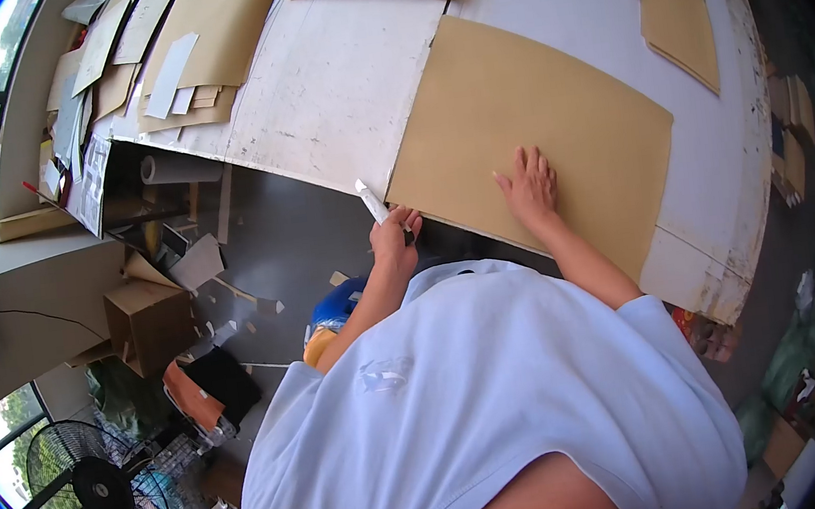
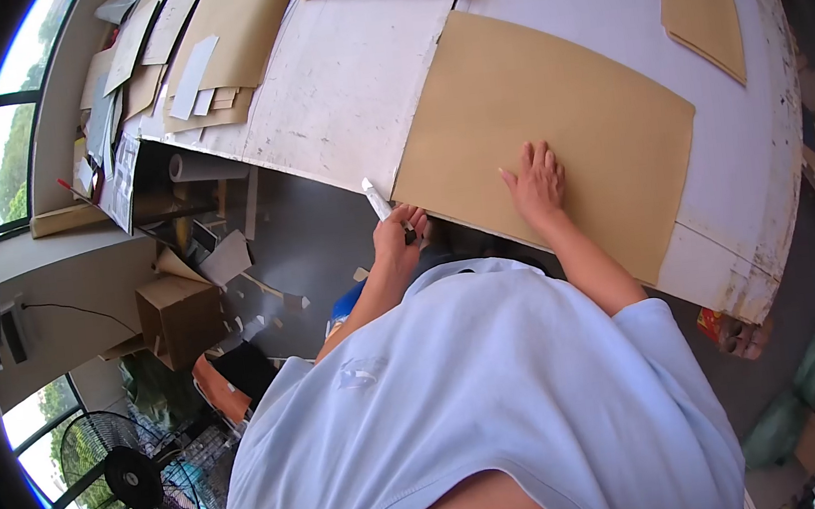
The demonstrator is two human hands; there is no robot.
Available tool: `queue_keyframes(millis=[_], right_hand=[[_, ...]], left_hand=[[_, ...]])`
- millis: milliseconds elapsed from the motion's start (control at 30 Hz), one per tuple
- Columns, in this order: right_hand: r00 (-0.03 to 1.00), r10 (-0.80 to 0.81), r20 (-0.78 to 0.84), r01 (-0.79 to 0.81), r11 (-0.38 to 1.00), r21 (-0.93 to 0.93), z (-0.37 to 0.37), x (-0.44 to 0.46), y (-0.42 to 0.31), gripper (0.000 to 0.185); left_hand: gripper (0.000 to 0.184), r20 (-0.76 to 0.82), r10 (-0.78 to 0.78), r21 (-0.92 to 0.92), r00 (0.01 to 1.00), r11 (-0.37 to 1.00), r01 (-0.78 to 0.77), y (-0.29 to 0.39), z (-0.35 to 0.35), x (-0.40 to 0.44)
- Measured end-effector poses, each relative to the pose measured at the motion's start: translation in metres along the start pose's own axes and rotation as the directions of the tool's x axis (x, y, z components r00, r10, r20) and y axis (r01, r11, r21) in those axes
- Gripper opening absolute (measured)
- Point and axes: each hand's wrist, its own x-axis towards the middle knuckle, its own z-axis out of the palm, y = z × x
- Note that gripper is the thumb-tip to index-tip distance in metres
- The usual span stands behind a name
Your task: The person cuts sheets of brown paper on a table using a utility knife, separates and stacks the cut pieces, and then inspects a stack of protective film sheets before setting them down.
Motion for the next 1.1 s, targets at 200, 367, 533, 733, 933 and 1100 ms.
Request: queue_keyframes(millis=[200, 367, 533, 733, 933, 1100], right_hand=[[1.0, 0.008, -0.009, -0.008, 1.0, -0.015, 0.008, 0.001, 0.002, 0.07], [1.0, 0.008, -0.002, -0.007, 0.999, 0.044, 0.001, 0.001, 0.005, 0.069], [0.998, 0.042, -0.048, -0.001, 0.761, 0.649, -0.008, -0.049, 0.012, 0.05], [0.604, -0.114, 0.789, -0.718, -0.507, 0.476, 0.031, -0.139, 0.02, 0.06], [0.634, 0.158, 0.757, -0.293, -0.857, 0.423, 0.05, -0.154, 0.046, 0.057], [0.538, 0.429, 0.725, -0.079, -0.831, 0.551, 0.052, -0.149, 0.079, 0.047]], left_hand=[[0.021, -0.046, 0.187, 0.059, 0.981, 0.981, -0.184, 0.007, 0.036, -0.017], [0.015, 0.046, 0.373, 0.579, 0.927, 0.746, -0.329, 0.036, 0.041, -0.006], [0.012, 0.17, 0.363, 0.631, 0.916, 0.674, -0.384, 0.042, 0.029, 0.003], [0.016, 0.344, 0.434, 0.501, 0.833, 0.666, -0.554, 0.049, 0.058, -0.058], [0.017, 0.327, 0.436, 0.437, 0.838, 0.717, -0.543, 0.064, 0.041, -0.059], [0.014, 0.222, 0.329, 0.49, 0.918, 0.776, -0.396, 0.09, 0.003, -0.013]])
